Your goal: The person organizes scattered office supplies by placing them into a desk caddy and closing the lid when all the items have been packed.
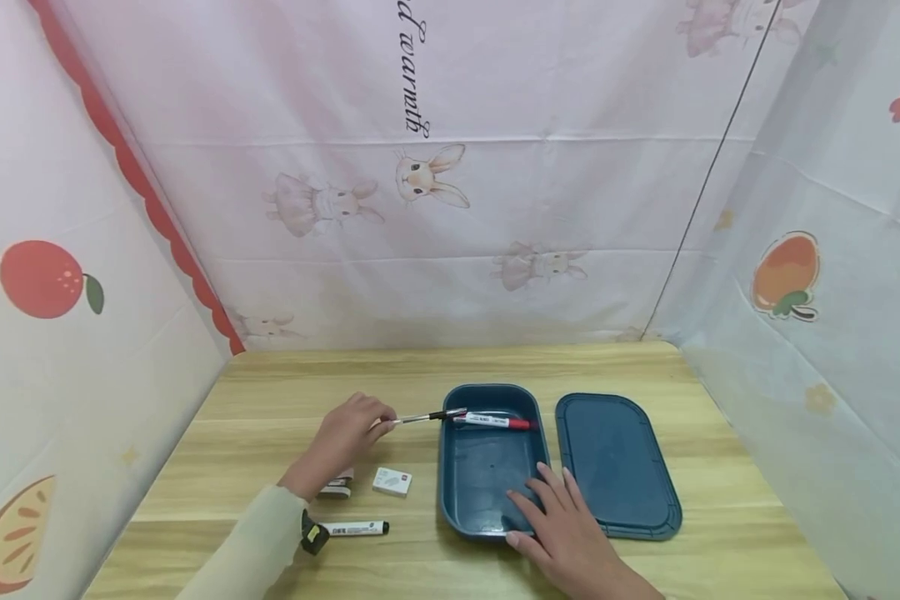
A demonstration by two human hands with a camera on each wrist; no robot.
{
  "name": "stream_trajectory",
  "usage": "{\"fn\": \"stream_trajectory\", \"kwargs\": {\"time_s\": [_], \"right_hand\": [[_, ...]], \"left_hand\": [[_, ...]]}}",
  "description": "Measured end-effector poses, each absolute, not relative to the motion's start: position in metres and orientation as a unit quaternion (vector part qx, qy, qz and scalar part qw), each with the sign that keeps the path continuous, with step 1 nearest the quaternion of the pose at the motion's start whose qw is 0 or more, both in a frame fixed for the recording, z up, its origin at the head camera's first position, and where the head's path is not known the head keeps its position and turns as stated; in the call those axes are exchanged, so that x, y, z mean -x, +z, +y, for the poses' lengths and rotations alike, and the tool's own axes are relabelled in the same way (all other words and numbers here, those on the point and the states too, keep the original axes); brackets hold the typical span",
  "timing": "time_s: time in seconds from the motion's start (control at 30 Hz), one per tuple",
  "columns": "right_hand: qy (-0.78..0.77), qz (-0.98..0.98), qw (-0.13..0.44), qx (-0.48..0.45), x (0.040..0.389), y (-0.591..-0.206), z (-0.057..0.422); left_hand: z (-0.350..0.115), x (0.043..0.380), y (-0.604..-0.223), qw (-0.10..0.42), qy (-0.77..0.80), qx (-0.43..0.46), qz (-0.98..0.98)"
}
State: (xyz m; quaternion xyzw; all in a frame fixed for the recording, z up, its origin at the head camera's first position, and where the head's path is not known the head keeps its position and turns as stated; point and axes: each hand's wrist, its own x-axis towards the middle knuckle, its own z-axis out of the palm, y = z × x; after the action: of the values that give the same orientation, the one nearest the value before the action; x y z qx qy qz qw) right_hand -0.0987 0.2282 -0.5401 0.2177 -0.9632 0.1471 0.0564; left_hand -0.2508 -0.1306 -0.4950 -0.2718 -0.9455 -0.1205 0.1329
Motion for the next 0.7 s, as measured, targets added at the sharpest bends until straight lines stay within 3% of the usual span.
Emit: {"fn": "stream_trajectory", "kwargs": {"time_s": [0.7], "right_hand": [[0.157, -0.959, 0.069, -0.225, 0.098, -0.539, 0.227]], "left_hand": [[-0.084, 0.263, -0.494, 0.161, -0.091, 0.338, -0.923]]}}
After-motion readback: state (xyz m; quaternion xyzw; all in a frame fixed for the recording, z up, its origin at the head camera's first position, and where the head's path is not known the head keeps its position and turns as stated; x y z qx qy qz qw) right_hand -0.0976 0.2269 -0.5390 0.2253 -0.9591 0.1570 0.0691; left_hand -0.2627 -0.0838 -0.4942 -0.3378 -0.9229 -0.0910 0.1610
